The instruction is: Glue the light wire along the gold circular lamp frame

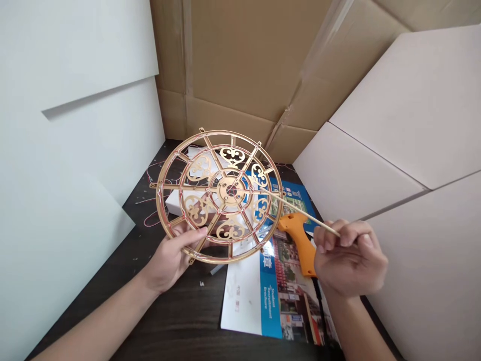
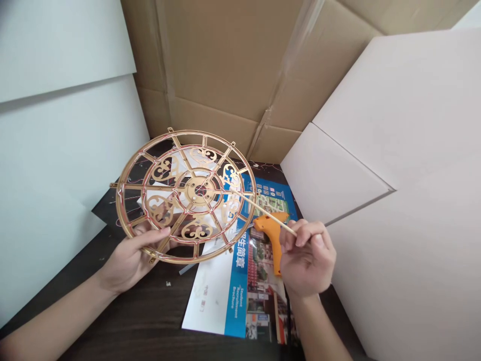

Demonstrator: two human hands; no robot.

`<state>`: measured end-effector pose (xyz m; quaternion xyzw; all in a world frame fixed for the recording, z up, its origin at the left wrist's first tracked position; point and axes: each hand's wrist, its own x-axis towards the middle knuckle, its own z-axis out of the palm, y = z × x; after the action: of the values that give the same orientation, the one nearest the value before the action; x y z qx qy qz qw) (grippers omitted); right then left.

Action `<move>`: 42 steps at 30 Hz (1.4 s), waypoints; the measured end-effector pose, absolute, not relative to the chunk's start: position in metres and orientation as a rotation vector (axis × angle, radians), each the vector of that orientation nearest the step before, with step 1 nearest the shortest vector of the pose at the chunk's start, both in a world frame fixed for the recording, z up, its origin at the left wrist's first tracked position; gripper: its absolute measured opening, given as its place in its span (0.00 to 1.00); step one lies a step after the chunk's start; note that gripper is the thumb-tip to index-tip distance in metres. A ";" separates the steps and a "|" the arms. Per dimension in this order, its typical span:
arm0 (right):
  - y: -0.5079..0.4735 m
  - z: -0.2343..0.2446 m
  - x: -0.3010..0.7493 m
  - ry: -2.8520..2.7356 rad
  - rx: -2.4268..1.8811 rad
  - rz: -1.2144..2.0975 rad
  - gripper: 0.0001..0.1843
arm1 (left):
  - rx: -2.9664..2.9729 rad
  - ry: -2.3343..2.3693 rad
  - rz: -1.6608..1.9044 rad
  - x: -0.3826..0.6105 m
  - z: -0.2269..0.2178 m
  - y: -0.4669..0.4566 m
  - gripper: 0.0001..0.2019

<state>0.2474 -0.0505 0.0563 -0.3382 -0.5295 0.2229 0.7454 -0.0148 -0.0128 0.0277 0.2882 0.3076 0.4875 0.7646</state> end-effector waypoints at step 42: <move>-0.052 0.057 0.246 -1.180 -0.767 0.369 0.20 | 0.686 0.637 1.008 -0.015 0.027 -0.014 0.30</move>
<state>0.2459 -0.0515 0.0568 -0.3504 -0.5395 0.1687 0.7468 -0.0150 -0.0136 0.0265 0.3167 0.2941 0.4651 0.7726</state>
